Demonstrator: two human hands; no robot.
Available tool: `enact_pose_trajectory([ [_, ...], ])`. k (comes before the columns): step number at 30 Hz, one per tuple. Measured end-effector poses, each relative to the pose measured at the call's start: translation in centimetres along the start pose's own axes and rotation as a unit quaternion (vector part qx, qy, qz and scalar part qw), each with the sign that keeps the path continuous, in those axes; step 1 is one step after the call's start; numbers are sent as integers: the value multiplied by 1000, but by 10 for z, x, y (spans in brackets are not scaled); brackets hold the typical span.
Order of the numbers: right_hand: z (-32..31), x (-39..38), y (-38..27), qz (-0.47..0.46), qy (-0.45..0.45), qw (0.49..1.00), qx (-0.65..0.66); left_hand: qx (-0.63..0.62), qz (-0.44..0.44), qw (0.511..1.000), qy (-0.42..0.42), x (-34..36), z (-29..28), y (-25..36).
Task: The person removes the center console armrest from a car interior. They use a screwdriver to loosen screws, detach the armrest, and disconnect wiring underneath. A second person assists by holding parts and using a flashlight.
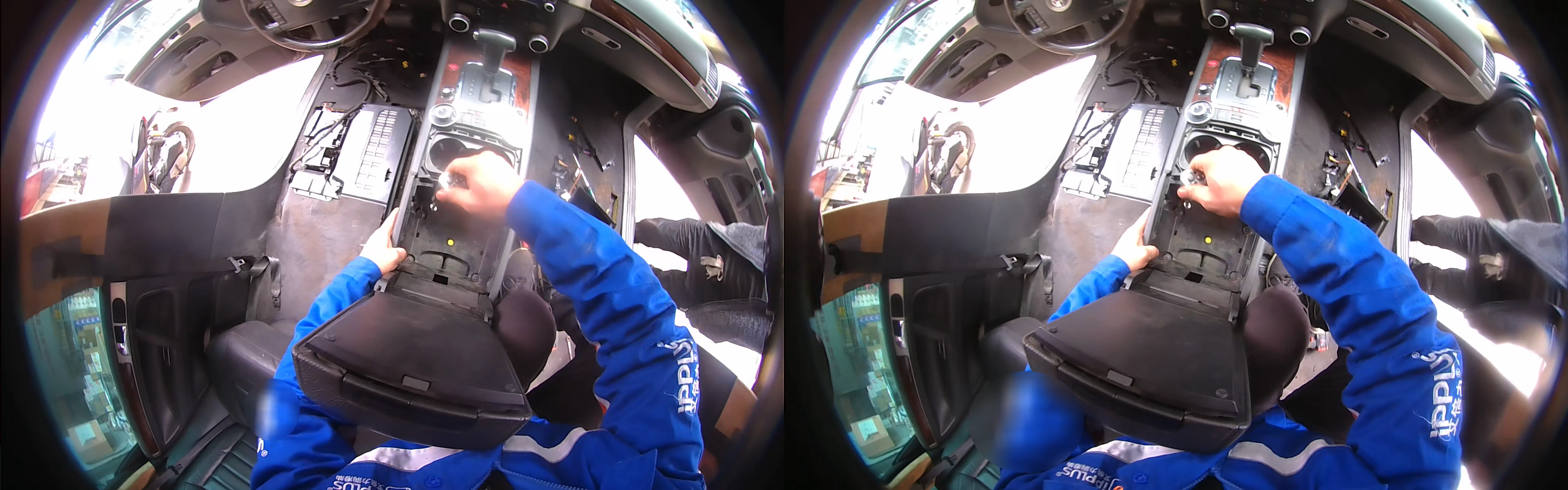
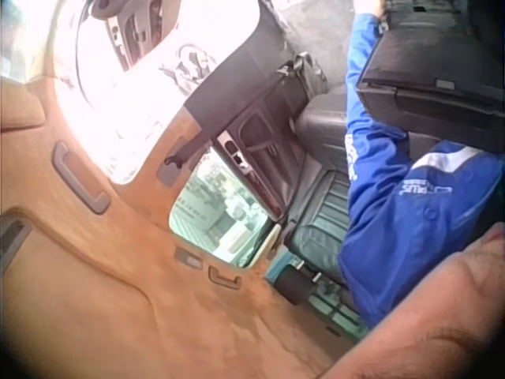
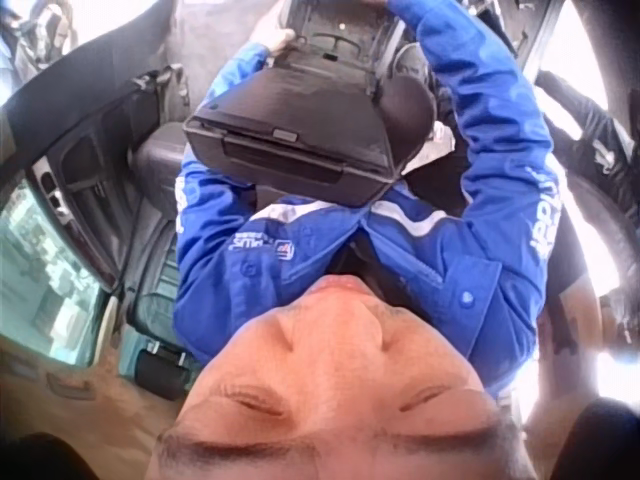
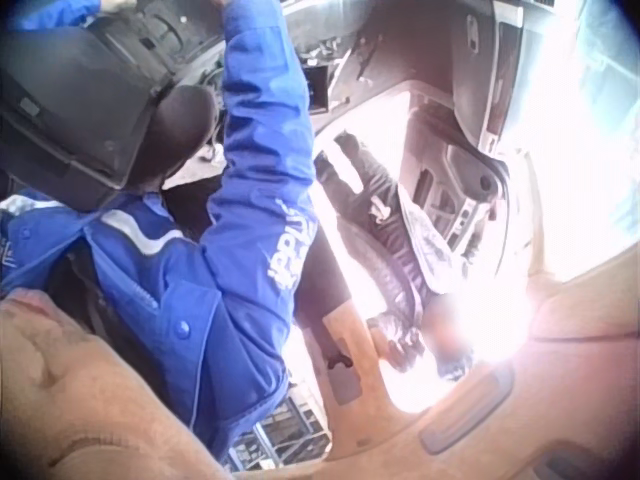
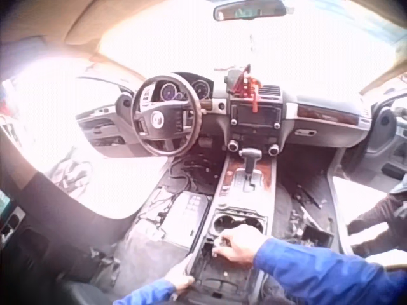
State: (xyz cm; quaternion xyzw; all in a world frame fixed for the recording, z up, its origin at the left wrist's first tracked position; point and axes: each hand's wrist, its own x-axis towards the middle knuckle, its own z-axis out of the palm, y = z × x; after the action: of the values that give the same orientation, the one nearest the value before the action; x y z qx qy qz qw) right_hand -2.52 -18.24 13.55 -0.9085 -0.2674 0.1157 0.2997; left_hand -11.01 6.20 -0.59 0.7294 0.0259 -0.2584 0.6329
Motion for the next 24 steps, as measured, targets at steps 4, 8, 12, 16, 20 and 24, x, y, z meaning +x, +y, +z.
enact_pose_trajectory([
  [4,13,6,3,26,0,1000,-12,-1,20,1000,6,1,0,-1],
  [8,22,13,1,25,-24,999,-30,-10,19,1000,3,0,-1,2],
  [12,27,16,0,24,-31,999,-32,7,-18,1000,7,-3,-1,4],
  [16,32,18,1,38,-52,998,-10,-15,3,1000,9,0,-1,-2],
  [20,37,19,2,41,-53,997,-24,79,74,994,33,4,-2,-8],
  [24,39,19,3,34,-42,998,-20,87,24,995,35,0,-3,-4],
])
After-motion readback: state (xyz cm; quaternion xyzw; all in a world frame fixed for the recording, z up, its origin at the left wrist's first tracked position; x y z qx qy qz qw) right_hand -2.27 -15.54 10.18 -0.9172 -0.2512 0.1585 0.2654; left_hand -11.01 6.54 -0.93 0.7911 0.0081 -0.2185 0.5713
